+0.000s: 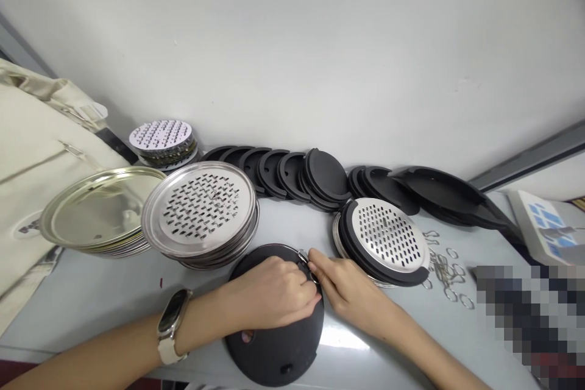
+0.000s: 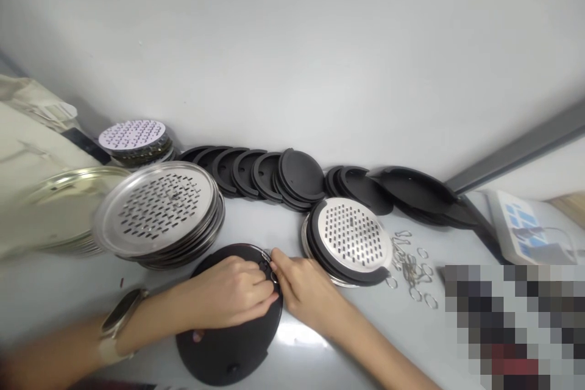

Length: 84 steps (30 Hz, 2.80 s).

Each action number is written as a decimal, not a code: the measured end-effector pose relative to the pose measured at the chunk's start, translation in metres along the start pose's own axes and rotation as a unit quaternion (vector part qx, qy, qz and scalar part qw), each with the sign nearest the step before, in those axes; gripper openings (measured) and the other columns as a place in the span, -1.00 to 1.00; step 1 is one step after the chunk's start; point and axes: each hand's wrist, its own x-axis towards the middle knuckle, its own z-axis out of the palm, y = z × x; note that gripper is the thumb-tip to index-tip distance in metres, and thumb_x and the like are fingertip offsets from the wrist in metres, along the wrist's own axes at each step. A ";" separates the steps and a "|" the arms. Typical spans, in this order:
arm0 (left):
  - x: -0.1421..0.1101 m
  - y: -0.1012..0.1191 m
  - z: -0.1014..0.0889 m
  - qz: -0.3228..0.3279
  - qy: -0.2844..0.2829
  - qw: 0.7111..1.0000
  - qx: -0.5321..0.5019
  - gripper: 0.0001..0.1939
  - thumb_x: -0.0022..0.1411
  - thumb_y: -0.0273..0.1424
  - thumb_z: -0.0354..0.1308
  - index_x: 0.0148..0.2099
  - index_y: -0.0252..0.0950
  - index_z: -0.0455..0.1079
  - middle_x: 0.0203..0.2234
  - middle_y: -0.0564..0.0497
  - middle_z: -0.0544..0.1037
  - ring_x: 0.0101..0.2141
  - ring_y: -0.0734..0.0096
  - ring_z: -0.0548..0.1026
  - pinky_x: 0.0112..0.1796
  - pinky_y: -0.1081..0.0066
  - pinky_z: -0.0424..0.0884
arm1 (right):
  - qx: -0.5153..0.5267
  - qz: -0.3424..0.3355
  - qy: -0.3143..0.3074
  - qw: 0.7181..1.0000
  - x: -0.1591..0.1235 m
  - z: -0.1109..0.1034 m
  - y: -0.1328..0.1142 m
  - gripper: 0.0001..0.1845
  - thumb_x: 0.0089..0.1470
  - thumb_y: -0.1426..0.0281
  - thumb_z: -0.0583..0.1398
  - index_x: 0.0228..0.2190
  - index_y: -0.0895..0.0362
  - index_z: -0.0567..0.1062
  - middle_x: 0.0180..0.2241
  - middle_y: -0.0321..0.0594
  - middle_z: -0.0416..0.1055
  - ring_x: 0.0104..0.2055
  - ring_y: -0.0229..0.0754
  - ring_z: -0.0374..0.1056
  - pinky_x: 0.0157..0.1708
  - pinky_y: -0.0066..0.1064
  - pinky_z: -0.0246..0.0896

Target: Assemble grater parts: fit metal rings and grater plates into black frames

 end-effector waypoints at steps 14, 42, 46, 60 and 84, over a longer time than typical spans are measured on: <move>0.001 0.000 0.000 0.001 0.003 1.000 0.000 -0.77 0.32 -0.39 0.02 -0.42 -0.29 0.27 -0.58 0.05 0.45 -0.52 0.36 0.40 -0.54 0.39 0.14 | 0.008 -0.002 0.022 1.000 0.000 0.002 0.000 -0.79 0.28 0.44 -0.09 -0.43 0.05 0.14 -0.63 -0.44 0.04 -0.63 -0.29 0.02 -0.55 -0.43 -0.15; 0.001 0.001 -0.003 0.008 0.021 1.000 -0.003 -0.75 0.24 -0.41 0.08 -0.51 -0.29 0.27 -0.63 0.06 0.42 -0.56 0.36 0.38 -0.60 0.33 0.05 | -0.030 0.002 0.009 1.000 -0.001 0.009 0.003 -0.83 0.28 0.44 -0.12 -0.39 0.06 0.09 -0.59 -0.40 0.16 -0.60 -0.25 0.09 -0.53 -0.41 -0.14; 0.001 0.001 -0.003 0.006 0.020 1.000 -0.011 -0.75 0.25 -0.41 0.07 -0.50 -0.30 0.27 -0.63 0.05 0.42 -0.55 0.39 0.39 -0.58 0.36 0.07 | -0.028 0.004 0.011 1.000 -0.001 0.009 0.004 -0.84 0.28 0.43 -0.11 -0.39 0.05 0.09 -0.59 -0.41 0.14 -0.61 -0.26 0.08 -0.53 -0.42 -0.14; 0.001 0.001 -0.006 0.005 0.005 1.000 -0.002 -0.78 0.25 -0.40 0.08 -0.46 -0.31 0.31 -0.60 0.03 0.46 -0.54 0.37 0.39 -0.57 0.38 0.11 | -0.010 0.001 0.002 1.000 0.001 0.006 0.005 -0.80 0.25 0.44 -0.07 -0.44 0.04 0.06 -0.61 -0.44 0.07 -0.62 -0.29 0.00 -0.54 -0.42 -0.17; 0.002 0.000 0.005 0.008 0.017 1.000 -0.003 -0.77 0.25 -0.40 0.05 -0.48 -0.28 0.25 -0.62 0.05 0.43 -0.57 0.36 0.39 -0.59 0.34 0.11 | -0.034 -0.016 -0.018 0.999 0.001 -0.001 0.002 -0.82 0.24 0.50 -0.10 -0.41 0.06 0.12 -0.61 -0.41 0.16 -0.60 -0.26 0.12 -0.52 -0.42 -0.11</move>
